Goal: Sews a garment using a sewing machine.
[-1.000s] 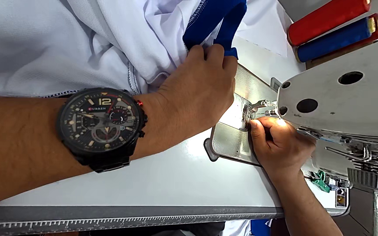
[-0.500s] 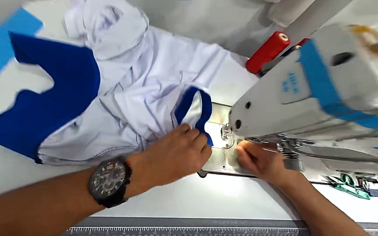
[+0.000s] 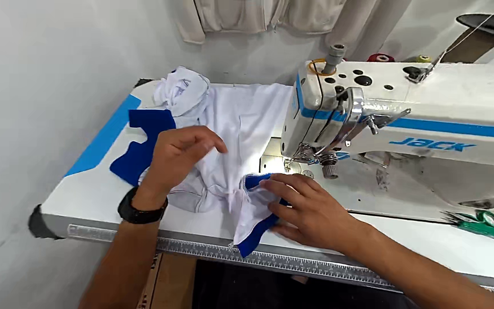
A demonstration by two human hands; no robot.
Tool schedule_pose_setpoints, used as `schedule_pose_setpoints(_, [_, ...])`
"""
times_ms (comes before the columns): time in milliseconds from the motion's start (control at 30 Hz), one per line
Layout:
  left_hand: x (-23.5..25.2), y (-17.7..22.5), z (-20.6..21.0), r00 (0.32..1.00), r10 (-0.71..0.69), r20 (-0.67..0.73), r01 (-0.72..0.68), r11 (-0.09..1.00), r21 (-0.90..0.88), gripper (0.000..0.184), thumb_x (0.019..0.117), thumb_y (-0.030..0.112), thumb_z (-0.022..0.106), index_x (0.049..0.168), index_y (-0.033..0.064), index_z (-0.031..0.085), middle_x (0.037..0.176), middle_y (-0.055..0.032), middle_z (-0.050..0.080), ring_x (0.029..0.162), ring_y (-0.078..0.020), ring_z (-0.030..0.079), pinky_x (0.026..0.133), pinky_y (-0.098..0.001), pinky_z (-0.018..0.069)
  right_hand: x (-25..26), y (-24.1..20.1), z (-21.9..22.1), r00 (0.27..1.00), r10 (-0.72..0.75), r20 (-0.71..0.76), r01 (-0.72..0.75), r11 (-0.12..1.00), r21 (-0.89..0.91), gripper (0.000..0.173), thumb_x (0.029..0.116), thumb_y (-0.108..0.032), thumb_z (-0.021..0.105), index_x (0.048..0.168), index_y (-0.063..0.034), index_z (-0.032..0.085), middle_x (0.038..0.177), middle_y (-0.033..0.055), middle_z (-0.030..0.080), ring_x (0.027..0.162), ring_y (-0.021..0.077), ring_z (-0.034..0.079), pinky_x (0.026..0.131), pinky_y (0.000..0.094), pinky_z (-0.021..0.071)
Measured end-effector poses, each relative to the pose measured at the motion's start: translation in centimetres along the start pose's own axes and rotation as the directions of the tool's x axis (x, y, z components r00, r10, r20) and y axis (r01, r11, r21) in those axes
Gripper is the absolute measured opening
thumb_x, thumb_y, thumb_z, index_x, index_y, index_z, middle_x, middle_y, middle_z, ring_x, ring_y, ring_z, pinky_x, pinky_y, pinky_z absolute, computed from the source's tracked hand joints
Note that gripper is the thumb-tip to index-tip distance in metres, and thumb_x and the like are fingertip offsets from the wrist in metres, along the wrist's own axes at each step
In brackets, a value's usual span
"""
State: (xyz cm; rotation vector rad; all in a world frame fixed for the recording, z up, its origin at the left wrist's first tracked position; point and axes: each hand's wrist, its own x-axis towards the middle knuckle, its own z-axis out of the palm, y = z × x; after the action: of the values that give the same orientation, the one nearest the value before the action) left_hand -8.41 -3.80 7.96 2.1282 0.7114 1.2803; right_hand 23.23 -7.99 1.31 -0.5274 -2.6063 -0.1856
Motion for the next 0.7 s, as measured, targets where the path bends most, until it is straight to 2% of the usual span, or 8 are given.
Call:
schedule_pose_setpoints(100, [-0.7, -1.3, 0.4, 0.992, -0.083, -0.094, 0.106, 0.958, 0.267, 0.026, 0.1030, 0.014, 0.050, 0.109, 0.0022, 0.072, 0.111, -0.0066, 0.073, 0.108, -0.0143, 0.067, 0.098, -0.0373, 0.0555, 1.3, -2.3, 0.5, 0.997, 0.044, 0.060, -0.045, 0.999, 0.016, 0.030, 0.0979, -0.046, 0.062, 0.103, -0.0187, 0.073, 0.155, 0.0091, 0.049, 0.147, 0.0350, 0.039, 0.114, 0.0559, 0.0406])
schedule_pose_setpoints(200, [-1.2, -3.2, 1.3, 0.967, -0.200, 0.156, 0.090, 0.846, 0.525, 0.036, 0.1052, 0.023, 0.051, 0.131, 0.0047, 0.066, 0.136, -0.0110, 0.065, 0.132, -0.0226, 0.058, 0.113, -0.0453, 0.0454, 2.2, -6.1, 1.1, 0.973, 0.229, 0.014, -0.225, 0.937, 0.267, 0.017, 0.1004, -0.019, 0.058, 0.096, -0.0089, 0.071, 0.112, 0.0071, 0.072, 0.106, 0.0228, 0.070, 0.080, 0.0413, 0.0605])
schedule_pose_setpoints(233, [-2.0, -3.8, 1.3, 0.945, -0.231, 0.231, 0.056, 0.811, 0.583, 0.040, 0.1062, 0.029, 0.050, 0.137, 0.0069, 0.063, 0.142, -0.0109, 0.061, 0.137, -0.0251, 0.054, 0.116, -0.0478, 0.0425, 1.9, -7.6, 0.3, 0.931, 0.364, 0.030, -0.327, 0.794, 0.512, 0.024, 0.1049, -0.021, 0.055, 0.098, -0.0050, 0.071, 0.100, 0.0062, 0.073, 0.094, 0.0170, 0.072, 0.076, 0.0352, 0.0602])
schedule_pose_setpoints(300, [-3.3, -4.1, 1.0, 0.917, -0.261, 0.302, 0.020, 0.785, 0.619, 0.043, 0.1057, 0.034, 0.052, 0.139, 0.0083, 0.062, 0.142, -0.0117, 0.062, 0.135, -0.0277, 0.056, 0.114, -0.0500, 0.0434, 0.4, -10.4, -2.2, 0.760, 0.605, 0.238, -0.387, 0.126, 0.914, 0.023, 0.1069, -0.019, 0.054, 0.107, -0.0010, 0.068, 0.092, 0.0043, 0.073, 0.080, 0.0103, 0.072, 0.070, 0.0280, 0.0618])
schedule_pose_setpoints(367, [-3.8, -2.9, 0.5, 0.889, -0.315, 0.333, 0.046, 0.784, 0.619, 0.042, 0.1047, 0.032, 0.055, 0.138, 0.0079, 0.063, 0.138, -0.0121, 0.064, 0.132, -0.0285, 0.058, 0.113, -0.0501, 0.0440, -2.3, -12.9, -4.0, 0.627, 0.551, 0.551, -0.385, -0.395, 0.834, 0.018, 0.1069, -0.016, 0.049, 0.107, -0.0077, 0.066, 0.094, 0.0036, 0.077, 0.078, 0.0145, 0.075, 0.066, 0.0342, 0.0645])
schedule_pose_setpoints(400, [-3.8, -2.5, 0.2, 0.878, -0.329, 0.348, 0.047, 0.783, 0.620, 0.041, 0.1046, 0.032, 0.055, 0.137, 0.0079, 0.065, 0.136, -0.0118, 0.065, 0.130, -0.0283, 0.060, 0.112, -0.0502, 0.0447, -4.0, -13.7, -4.0, 0.624, 0.463, 0.629, -0.464, -0.428, 0.775, 0.023, 0.1061, -0.015, 0.047, 0.102, -0.0058, 0.067, 0.095, 0.0046, 0.077, 0.080, 0.0157, 0.075, 0.069, 0.0356, 0.0638])
schedule_pose_setpoints(533, [-2.0, -1.9, 1.5, 0.884, -0.156, 0.440, -0.149, 0.799, 0.582, 0.034, 0.1045, 0.028, 0.051, 0.126, 0.0109, 0.071, 0.133, -0.0077, 0.068, 0.128, -0.0255, 0.061, 0.110, -0.0487, 0.0472, -8.3, -14.0, -4.2, 0.732, 0.417, 0.539, -0.651, 0.197, 0.733, 0.026, 0.1033, -0.023, 0.059, 0.098, -0.0046, 0.076, 0.089, 0.0055, 0.075, 0.077, 0.0137, 0.071, 0.072, 0.0373, 0.0606])
schedule_pose_setpoints(700, [1.5, -1.3, 5.8, 0.646, -0.058, 0.762, -0.391, 0.831, 0.395, 0.031, 0.0899, 0.014, 0.062, 0.118, 0.0196, 0.075, 0.122, -0.0025, 0.070, 0.125, -0.0259, 0.059, 0.104, -0.0502, 0.0471, -3.6, -10.6, -3.3, 0.566, 0.824, 0.013, -0.730, 0.494, 0.472, 0.028, 0.1026, -0.038, 0.057, 0.100, -0.0162, 0.074, 0.091, -0.0051, 0.071, 0.075, 0.0049, 0.068, 0.060, 0.0271, 0.0596])
